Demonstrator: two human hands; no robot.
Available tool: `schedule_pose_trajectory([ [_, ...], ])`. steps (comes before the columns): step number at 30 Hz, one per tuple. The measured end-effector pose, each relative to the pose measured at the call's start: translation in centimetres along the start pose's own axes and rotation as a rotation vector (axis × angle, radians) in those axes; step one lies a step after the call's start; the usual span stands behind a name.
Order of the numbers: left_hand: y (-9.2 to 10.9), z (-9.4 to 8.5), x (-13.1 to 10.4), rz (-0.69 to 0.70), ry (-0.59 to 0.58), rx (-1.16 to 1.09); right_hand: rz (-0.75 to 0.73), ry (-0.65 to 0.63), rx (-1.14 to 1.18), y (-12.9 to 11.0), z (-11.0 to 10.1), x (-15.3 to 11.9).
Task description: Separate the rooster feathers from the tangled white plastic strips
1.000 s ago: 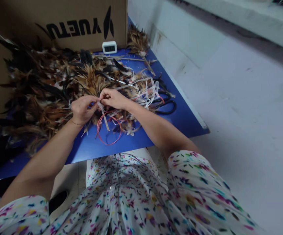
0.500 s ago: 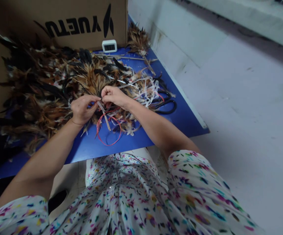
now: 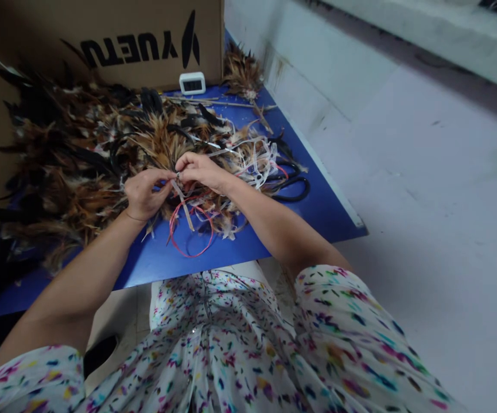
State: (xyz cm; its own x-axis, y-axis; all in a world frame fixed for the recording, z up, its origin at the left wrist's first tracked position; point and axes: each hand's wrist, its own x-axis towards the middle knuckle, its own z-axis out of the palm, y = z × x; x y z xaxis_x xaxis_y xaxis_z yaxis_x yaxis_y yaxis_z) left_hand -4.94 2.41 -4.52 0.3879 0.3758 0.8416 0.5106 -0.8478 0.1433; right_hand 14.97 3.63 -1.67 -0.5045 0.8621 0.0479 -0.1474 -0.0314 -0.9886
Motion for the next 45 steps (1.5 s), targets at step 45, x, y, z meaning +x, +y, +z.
schedule_pose_trajectory([
  [45, 1.6, 0.1, 0.2, -0.653, 0.142, -0.393, 0.135, 0.053, 0.134, -0.3, 0.6, 0.0],
])
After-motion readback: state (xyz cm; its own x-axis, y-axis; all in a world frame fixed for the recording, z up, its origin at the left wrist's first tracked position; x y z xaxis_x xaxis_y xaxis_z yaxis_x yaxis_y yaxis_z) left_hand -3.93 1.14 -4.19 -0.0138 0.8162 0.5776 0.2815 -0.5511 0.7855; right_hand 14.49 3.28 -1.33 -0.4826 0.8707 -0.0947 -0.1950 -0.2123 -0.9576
